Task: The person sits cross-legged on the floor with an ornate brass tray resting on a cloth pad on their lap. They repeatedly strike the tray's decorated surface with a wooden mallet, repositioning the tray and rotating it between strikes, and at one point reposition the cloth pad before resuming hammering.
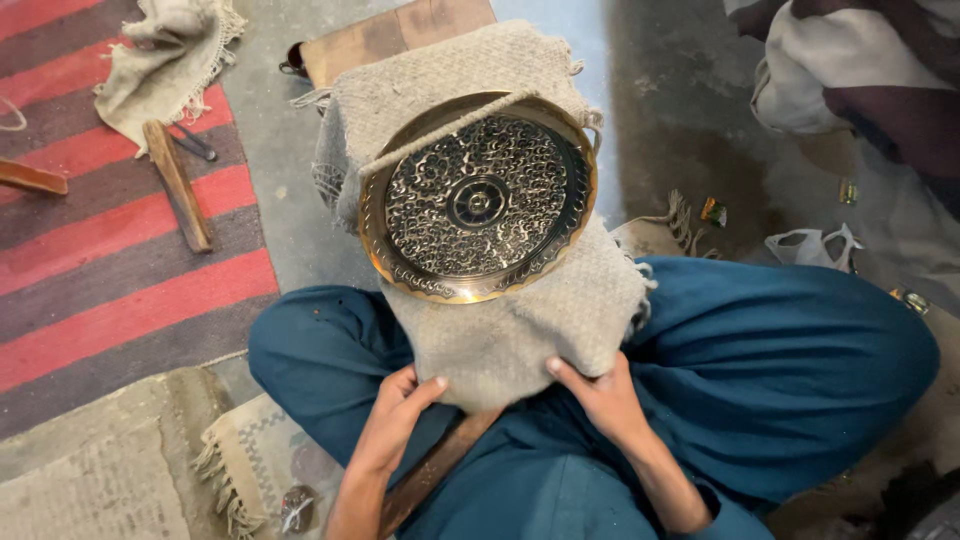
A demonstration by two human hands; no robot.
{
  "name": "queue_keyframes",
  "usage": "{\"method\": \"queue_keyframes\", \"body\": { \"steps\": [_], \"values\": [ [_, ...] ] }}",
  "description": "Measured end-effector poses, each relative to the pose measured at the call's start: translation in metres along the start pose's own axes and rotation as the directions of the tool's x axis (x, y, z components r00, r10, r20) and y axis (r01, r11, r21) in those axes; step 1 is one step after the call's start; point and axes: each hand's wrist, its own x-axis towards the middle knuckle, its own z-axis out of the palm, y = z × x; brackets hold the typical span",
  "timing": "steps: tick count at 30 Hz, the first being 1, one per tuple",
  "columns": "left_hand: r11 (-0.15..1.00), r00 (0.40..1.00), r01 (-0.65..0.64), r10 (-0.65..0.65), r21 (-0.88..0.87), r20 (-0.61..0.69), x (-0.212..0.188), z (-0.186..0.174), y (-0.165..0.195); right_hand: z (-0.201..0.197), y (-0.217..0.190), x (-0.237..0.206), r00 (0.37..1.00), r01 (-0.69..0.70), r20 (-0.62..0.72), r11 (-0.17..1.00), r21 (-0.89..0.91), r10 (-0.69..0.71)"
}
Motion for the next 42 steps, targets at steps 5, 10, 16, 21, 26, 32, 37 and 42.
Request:
{"method": "queue_keyframes", "body": {
  "steps": [5,10,16,21,26,32,37,42],
  "values": [
    [0.890,0.992,-0.087,0.119,-0.447,0.043,-0.013,-0.002,0.027,-0.009,-0.054,0.032,0.967,-0.236,-0.001,0.901,-0.365,0.253],
    [0.684,0.868,-0.277,0.479,-0.675,0.128,0.008,0.030,0.081,-0.013,-0.114,0.105,0.990,0.121,0.085,0.991,-0.063,-0.115],
    [0.742,0.845,-0.473,0.535,0.475,0.005,0.010,0.075,0.097,-0.019,-0.140,0.114,0.931,0.326,0.219,0.936,-0.136,-0.292],
    [0.207,0.597,-0.591,0.763,0.780,0.249,0.031,0.087,0.093,-0.025,-0.117,0.096,0.975,0.206,0.151,0.918,-0.338,-0.163],
    [-0.025,0.560,-0.569,0.720,0.822,0.410,0.051,0.089,0.093,-0.017,-0.100,0.088,0.902,0.430,0.221,0.807,-0.405,-0.369],
    [-0.150,0.484,-0.598,0.716,0.787,0.504,0.056,0.085,0.094,-0.001,-0.090,0.079,0.850,0.515,0.193,0.698,-0.497,-0.490],
    [-0.298,0.515,-0.527,0.633,0.796,0.578,0.060,0.082,0.097,-0.004,-0.092,0.079,0.841,0.528,0.226,0.656,-0.540,-0.491],
    [-0.413,0.496,-0.494,0.589,0.765,0.638,0.063,0.079,0.098,-0.003,-0.093,0.077,0.845,0.522,0.231,0.652,-0.550,-0.482]
  ]
}}
